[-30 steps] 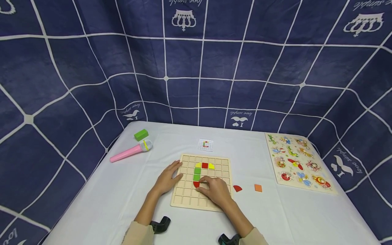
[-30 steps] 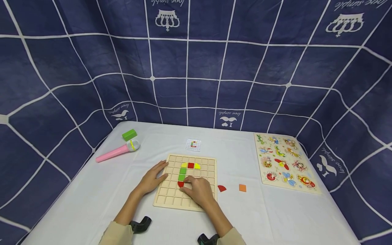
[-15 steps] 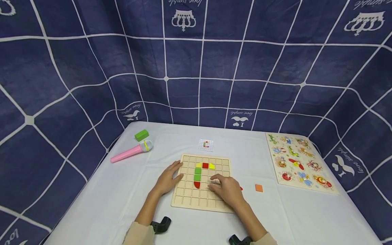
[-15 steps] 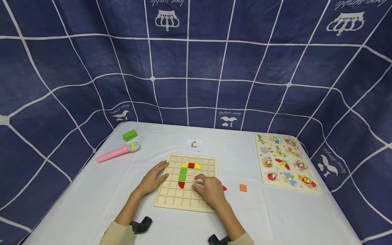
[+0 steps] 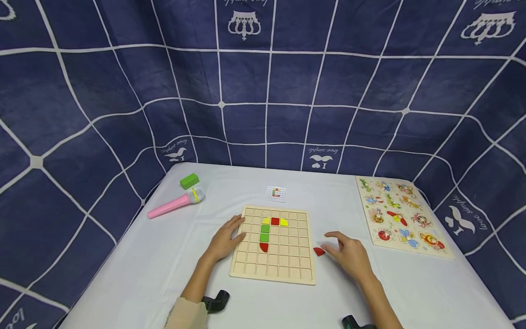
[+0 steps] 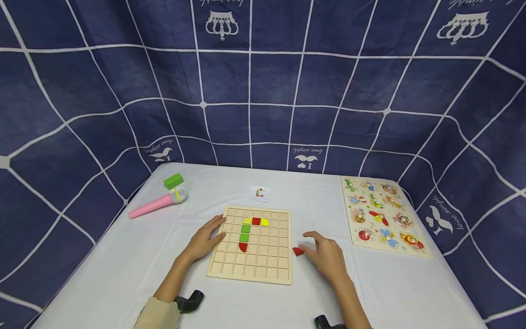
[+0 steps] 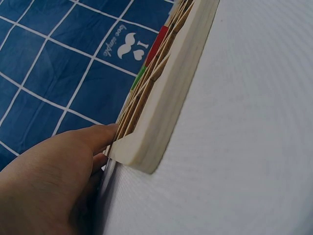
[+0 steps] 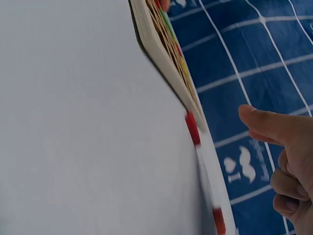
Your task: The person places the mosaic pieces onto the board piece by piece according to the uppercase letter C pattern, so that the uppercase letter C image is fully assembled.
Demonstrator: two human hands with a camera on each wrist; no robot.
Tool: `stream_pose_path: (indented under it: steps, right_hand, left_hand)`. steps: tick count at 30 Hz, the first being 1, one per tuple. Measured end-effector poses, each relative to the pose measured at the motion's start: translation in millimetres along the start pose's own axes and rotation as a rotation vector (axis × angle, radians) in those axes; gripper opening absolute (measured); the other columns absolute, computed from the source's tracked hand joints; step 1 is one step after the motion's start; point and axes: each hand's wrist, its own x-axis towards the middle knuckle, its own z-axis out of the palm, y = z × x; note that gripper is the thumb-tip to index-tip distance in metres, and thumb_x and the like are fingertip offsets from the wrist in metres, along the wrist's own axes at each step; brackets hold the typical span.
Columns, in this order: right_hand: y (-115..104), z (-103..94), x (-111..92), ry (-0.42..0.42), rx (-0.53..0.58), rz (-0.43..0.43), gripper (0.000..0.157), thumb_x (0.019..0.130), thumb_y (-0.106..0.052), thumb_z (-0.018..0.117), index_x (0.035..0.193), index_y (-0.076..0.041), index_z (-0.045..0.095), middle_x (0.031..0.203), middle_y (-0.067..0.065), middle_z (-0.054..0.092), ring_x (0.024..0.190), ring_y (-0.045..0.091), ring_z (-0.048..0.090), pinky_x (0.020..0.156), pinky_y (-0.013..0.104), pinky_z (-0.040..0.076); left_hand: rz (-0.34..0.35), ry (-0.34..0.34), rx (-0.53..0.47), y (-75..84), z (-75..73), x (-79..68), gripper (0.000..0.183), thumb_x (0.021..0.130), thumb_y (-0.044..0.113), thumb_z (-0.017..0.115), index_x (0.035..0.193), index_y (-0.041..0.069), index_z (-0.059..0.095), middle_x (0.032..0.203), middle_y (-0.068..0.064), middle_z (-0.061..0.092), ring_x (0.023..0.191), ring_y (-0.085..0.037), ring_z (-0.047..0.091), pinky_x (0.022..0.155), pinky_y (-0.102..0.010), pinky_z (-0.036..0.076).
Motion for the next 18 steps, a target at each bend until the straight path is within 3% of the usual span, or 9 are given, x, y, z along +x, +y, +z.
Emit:
stream_pose_path:
  steps: [10, 18]
  right_hand:
    - [50.0, -24.0, -18.3, -0.127, -0.009, 0.172, 0.038, 0.072, -0.028, 0.079, 0.105, -0.013, 0.068, 0.052, -0.005, 0.036, 0.046, 0.007, 0.028, 0.041, 0.022, 0.025]
    - [61.5, -23.7, -21.9, -0.177, -0.018, 0.207, 0.03, 0.074, -0.025, 0.077, 0.101, -0.012, 0.07, 0.052, -0.006, 0.037, 0.047, 0.008, 0.029, 0.041, 0.023, 0.025]
  left_hand:
    - [0.004, -0.003, 0.007, -1.2, 0.1, 0.4, 0.053, 0.091, 0.027, 0.059, 0.138, 0.01, 0.044, 0.147, -0.008, 0.032, 0.135, -0.03, 0.026, 0.106, -0.053, 0.023]
    - [0.014, -0.004, 0.003, -2.1, 0.0, 1.4, 0.052, 0.091, 0.027, 0.059, 0.138, 0.009, 0.044, 0.147, -0.008, 0.033, 0.135, -0.029, 0.026, 0.107, -0.051, 0.023]
